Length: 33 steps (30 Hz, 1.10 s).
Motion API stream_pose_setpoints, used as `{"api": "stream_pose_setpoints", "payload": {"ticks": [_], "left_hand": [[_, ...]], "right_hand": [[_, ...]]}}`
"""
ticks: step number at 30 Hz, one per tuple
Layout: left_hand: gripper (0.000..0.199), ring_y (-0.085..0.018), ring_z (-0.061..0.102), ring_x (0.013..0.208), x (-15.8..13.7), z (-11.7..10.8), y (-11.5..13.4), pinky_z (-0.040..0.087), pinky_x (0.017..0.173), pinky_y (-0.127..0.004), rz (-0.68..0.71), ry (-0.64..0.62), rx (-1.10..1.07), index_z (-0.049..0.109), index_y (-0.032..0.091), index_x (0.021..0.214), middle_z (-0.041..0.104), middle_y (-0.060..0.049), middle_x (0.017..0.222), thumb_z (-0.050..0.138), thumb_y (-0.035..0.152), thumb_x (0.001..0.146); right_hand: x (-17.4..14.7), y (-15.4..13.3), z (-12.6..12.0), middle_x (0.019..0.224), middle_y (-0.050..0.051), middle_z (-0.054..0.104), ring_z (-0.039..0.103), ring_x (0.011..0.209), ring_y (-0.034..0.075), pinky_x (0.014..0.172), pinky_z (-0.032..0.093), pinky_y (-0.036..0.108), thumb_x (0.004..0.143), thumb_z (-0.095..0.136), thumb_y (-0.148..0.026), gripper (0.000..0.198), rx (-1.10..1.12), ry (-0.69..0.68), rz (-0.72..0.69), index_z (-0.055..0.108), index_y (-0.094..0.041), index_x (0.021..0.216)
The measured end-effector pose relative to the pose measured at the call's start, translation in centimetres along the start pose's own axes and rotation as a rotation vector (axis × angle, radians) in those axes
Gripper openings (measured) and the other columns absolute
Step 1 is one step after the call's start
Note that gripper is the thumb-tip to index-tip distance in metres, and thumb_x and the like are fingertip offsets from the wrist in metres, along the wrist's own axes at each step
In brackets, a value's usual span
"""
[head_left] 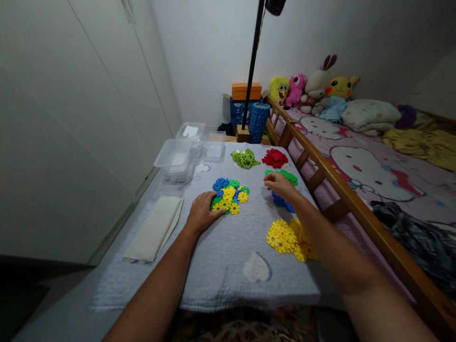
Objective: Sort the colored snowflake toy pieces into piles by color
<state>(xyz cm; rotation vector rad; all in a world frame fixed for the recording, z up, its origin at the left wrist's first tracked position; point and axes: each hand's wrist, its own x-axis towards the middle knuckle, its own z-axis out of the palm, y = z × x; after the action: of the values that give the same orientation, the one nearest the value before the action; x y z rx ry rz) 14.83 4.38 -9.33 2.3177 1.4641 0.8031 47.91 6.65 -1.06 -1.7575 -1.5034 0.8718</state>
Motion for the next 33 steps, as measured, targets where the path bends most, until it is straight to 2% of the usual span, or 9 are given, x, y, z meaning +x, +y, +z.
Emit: {"api": "stream_pose_setpoints", "payload": {"ticks": [2, 3, 5, 8, 12, 21, 25, 27, 33], "left_hand": [[0.061, -0.032, 0.056, 0.128, 0.0, 0.0, 0.0, 0.043, 0.11, -0.049, -0.003, 0.004, -0.006, 0.055, 0.026, 0.13, 0.061, -0.011, 0.136, 0.073, 0.052, 0.078], [0.061, -0.031, 0.056, 0.128, 0.0, 0.0, 0.0, 0.043, 0.11, -0.048, -0.005, 0.006, -0.009, 0.055, 0.026, 0.13, 0.062, -0.011, 0.136, 0.073, 0.052, 0.079], [0.061, -0.031, 0.056, 0.127, 0.0, 0.1, 0.0, 0.043, 0.11, -0.048, -0.006, 0.013, -0.017, 0.055, 0.025, 0.13, 0.062, -0.012, 0.135, 0.072, 0.053, 0.079], [0.06, -0.031, 0.057, 0.127, 0.0, 0.0, 0.1, 0.043, 0.11, -0.049, -0.008, 0.021, -0.023, 0.056, 0.023, 0.129, 0.062, -0.012, 0.135, 0.071, 0.053, 0.08], [0.056, -0.031, 0.057, 0.126, 0.1, -0.2, 0.2, 0.044, 0.11, -0.048, -0.01, 0.024, -0.023, 0.057, 0.024, 0.128, 0.063, -0.012, 0.133, 0.069, 0.052, 0.081], [0.054, -0.031, 0.058, 0.125, 0.2, -0.1, 0.2, 0.044, 0.109, -0.047, -0.026, 0.009, -0.025, 0.058, 0.022, 0.127, 0.064, -0.012, 0.132, 0.068, 0.051, 0.082], [0.053, -0.031, 0.058, 0.126, 0.2, -0.1, 0.3, 0.043, 0.11, -0.047, -0.049, 0.0, -0.018, 0.058, 0.022, 0.127, 0.064, -0.012, 0.133, 0.069, 0.048, 0.082], [0.054, -0.031, 0.058, 0.125, 0.2, -0.1, 0.2, 0.044, 0.11, -0.047, -0.052, 0.004, -0.015, 0.059, 0.022, 0.126, 0.064, -0.012, 0.133, 0.07, 0.048, 0.081], [0.053, -0.032, 0.059, 0.123, 0.2, 0.2, -0.2, 0.046, 0.107, -0.048, -0.018, 0.027, -0.017, 0.06, 0.021, 0.125, 0.065, -0.013, 0.13, 0.067, 0.051, 0.083]], "right_hand": [[-0.8, -1.0, 2.2, 0.071, -0.002, 0.065, 0.06, 0.064, 0.012, 0.062, 0.045, 0.022, 0.077, 0.06, -0.015, 0.008, -0.147, -0.17, -0.086, 0.065, -0.017, 0.083], [-1.1, -1.4, 3.3, 0.075, 0.0, 0.067, 0.061, 0.069, 0.013, 0.066, 0.045, 0.023, 0.078, 0.061, -0.015, 0.009, -0.235, -0.208, -0.138, 0.066, -0.017, 0.085], [-1.6, -1.8, 5.2, 0.089, 0.003, 0.07, 0.062, 0.082, 0.015, 0.076, 0.046, 0.025, 0.079, 0.065, -0.016, 0.016, -0.402, -0.201, -0.224, 0.069, -0.016, 0.094], [-2.0, -1.9, 7.3, 0.109, 0.009, 0.068, 0.061, 0.097, 0.019, 0.084, 0.044, 0.026, 0.08, 0.071, -0.022, 0.033, -0.568, -0.138, -0.255, 0.067, -0.016, 0.112], [-2.5, -2.0, 8.2, 0.114, 0.012, 0.065, 0.059, 0.101, 0.021, 0.084, 0.043, 0.027, 0.084, 0.069, -0.026, 0.034, -0.636, -0.122, -0.234, 0.065, -0.015, 0.116], [-2.9, -1.0, 7.7, 0.098, 0.006, 0.067, 0.056, 0.087, 0.018, 0.074, 0.037, 0.026, 0.079, 0.073, -0.022, 0.029, -0.557, -0.064, -0.206, 0.065, -0.017, 0.106], [-3.0, -0.6, 7.0, 0.083, 0.001, 0.065, 0.052, 0.075, 0.015, 0.065, 0.032, 0.025, 0.078, 0.07, -0.021, 0.013, -0.453, -0.065, -0.149, 0.063, -0.018, 0.088], [-3.2, -0.6, 6.2, 0.076, -0.001, 0.061, 0.052, 0.071, 0.014, 0.063, 0.031, 0.025, 0.079, 0.066, -0.021, 0.007, -0.36, -0.088, -0.141, 0.06, -0.018, 0.08], [-5.5, -0.5, 1.5, 0.065, -0.003, 0.054, 0.053, 0.061, 0.013, 0.058, 0.035, 0.024, 0.081, 0.056, -0.026, 0.009, -0.108, -0.24, -0.084, 0.055, -0.019, 0.074]]}}
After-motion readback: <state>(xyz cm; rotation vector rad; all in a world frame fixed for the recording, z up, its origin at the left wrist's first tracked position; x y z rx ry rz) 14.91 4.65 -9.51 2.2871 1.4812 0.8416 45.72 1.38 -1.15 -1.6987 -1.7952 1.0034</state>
